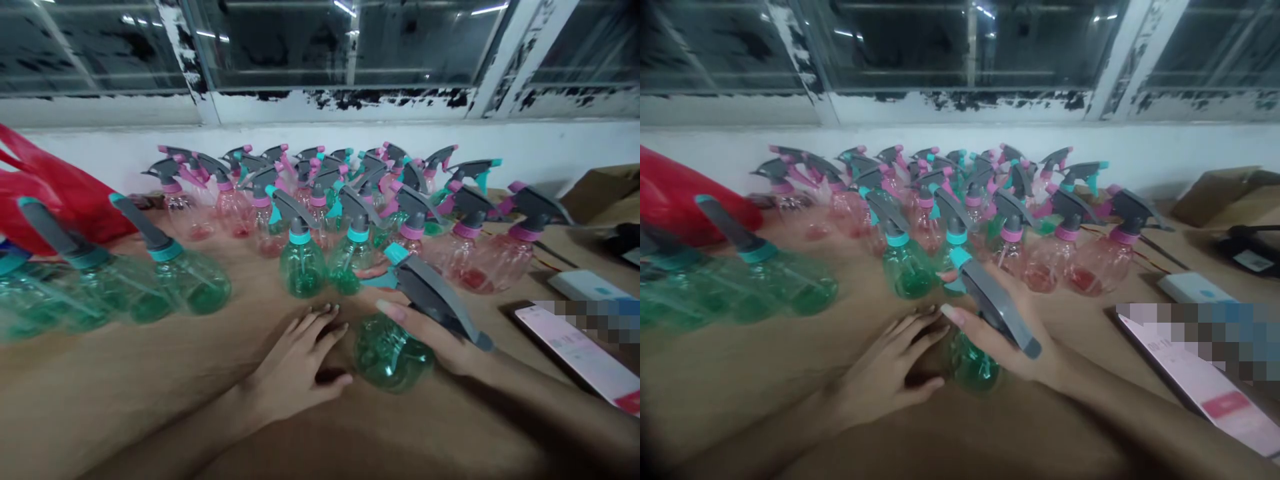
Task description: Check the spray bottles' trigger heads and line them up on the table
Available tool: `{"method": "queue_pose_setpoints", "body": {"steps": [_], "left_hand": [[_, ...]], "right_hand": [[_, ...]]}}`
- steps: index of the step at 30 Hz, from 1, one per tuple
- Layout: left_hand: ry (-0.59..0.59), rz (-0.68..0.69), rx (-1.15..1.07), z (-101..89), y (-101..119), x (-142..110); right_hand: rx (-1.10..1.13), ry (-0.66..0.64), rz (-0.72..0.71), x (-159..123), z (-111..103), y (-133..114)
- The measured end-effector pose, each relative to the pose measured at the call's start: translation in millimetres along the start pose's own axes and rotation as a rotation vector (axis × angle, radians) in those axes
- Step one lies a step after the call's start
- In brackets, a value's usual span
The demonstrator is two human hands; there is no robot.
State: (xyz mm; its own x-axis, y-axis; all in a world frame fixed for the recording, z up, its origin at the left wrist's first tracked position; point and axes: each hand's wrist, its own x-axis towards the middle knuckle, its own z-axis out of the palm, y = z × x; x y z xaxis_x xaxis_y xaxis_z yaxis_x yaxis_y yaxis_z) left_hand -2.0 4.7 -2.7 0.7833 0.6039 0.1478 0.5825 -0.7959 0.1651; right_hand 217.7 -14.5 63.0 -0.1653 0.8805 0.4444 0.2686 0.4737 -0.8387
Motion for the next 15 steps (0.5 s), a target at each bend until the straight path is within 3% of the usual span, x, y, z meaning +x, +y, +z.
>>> {"method": "queue_pose_setpoints", "body": {"steps": [10,15], "left_hand": [[0.02,0.014,0.007,0.9,0,-1],[0.013,0.011,-0.002,1.4,0,-1]], "right_hand": [[-0.018,0.015,-0.024,2,0,-2],[-0.088,-0.039,0.023,-3,-1,11]]}}
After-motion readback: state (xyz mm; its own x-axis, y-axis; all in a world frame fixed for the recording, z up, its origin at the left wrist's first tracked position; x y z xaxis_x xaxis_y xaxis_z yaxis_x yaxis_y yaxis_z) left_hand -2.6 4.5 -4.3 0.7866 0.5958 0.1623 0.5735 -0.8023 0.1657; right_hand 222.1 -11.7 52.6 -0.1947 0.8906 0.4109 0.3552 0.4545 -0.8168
